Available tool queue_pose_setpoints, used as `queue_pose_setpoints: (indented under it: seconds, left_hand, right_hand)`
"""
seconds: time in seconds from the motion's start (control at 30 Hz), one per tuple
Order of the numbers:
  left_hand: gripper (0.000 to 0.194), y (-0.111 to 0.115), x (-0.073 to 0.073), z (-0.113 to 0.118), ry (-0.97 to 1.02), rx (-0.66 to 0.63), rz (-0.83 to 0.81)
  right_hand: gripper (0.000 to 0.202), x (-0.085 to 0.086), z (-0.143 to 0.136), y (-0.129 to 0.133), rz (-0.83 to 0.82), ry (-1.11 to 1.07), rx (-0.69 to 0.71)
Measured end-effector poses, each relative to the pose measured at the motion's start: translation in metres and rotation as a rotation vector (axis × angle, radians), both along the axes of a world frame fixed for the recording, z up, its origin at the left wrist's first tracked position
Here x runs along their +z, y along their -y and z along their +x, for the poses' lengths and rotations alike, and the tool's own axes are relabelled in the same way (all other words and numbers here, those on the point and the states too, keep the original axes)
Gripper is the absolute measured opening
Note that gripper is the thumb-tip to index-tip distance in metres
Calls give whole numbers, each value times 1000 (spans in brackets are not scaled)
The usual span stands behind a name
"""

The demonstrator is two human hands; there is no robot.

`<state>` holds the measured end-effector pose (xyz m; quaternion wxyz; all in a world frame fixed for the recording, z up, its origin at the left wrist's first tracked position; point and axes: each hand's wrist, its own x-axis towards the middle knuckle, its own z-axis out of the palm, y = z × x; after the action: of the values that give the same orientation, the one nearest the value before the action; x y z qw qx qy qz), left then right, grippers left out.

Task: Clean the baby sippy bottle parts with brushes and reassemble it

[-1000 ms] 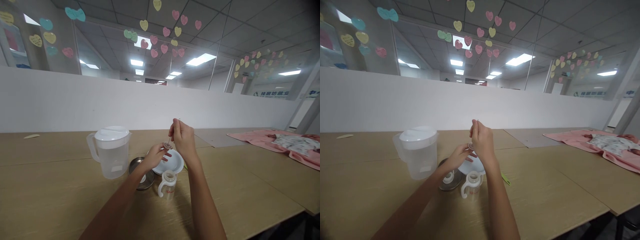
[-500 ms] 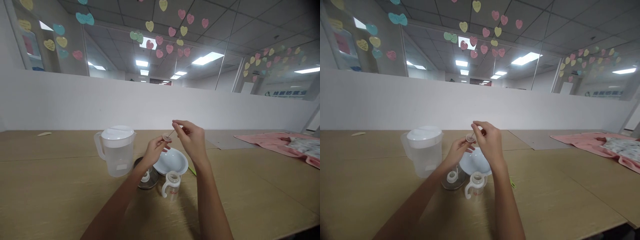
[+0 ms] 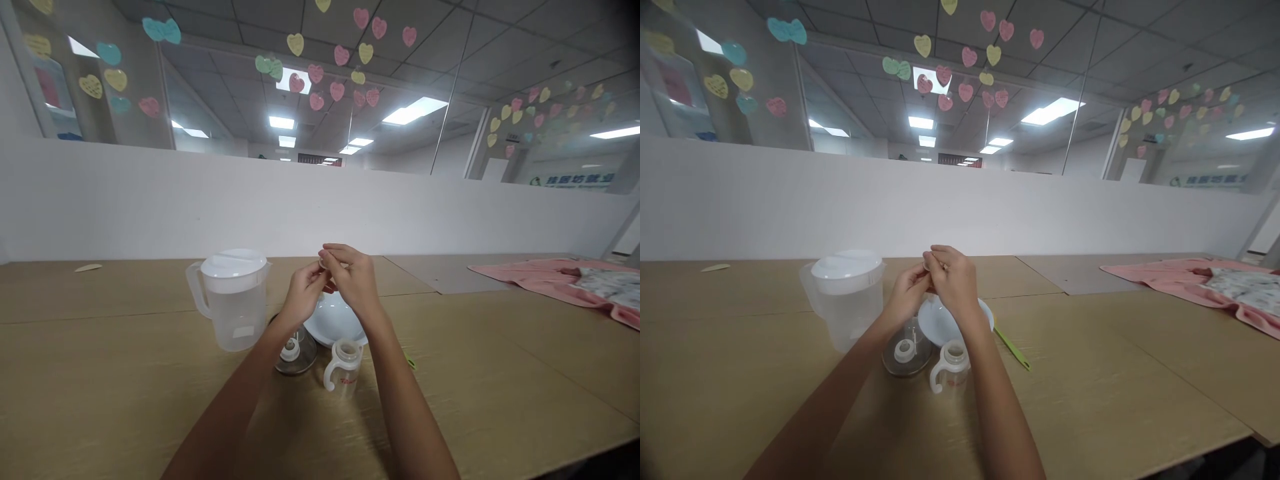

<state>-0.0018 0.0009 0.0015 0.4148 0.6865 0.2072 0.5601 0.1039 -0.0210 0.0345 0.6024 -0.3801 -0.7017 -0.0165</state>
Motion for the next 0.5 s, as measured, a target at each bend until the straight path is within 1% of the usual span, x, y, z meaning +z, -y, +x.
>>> queue_pose_setpoints:
  seconds: [0.07,0.13,0.2,0.27,0.33,0.4,0.47,0.5]
  left_hand:
    - [34,-4,-8,3,-5,36,51]
    - [31,-7,-16,7,-22,76,108]
    - [29,-8,-22,11,-48,100,151]
    - [28,-6,-25,15,-92,107,174]
    - [28,-4,-28,17,-162,115,180]
    - [27,-6,-33,16,-234,132,153]
    - [27,-12,-41,14,-270,134,84]
    - [28,-16,-45,12,-264,122,36]
  right_hand:
    - [24,3,4,4,103,24,-47]
    - [22,10,9,14,260,11,-131]
    - [21,16,13,30,390,-41,-204]
    - [18,22,15,51,467,-115,-244]
    - [15,27,17,72,529,-242,-282]
    - [12,32,24,89,600,-447,-354]
    - [13,35,41,94,642,-659,-418]
    - [14,35,53,90,611,-717,-404]
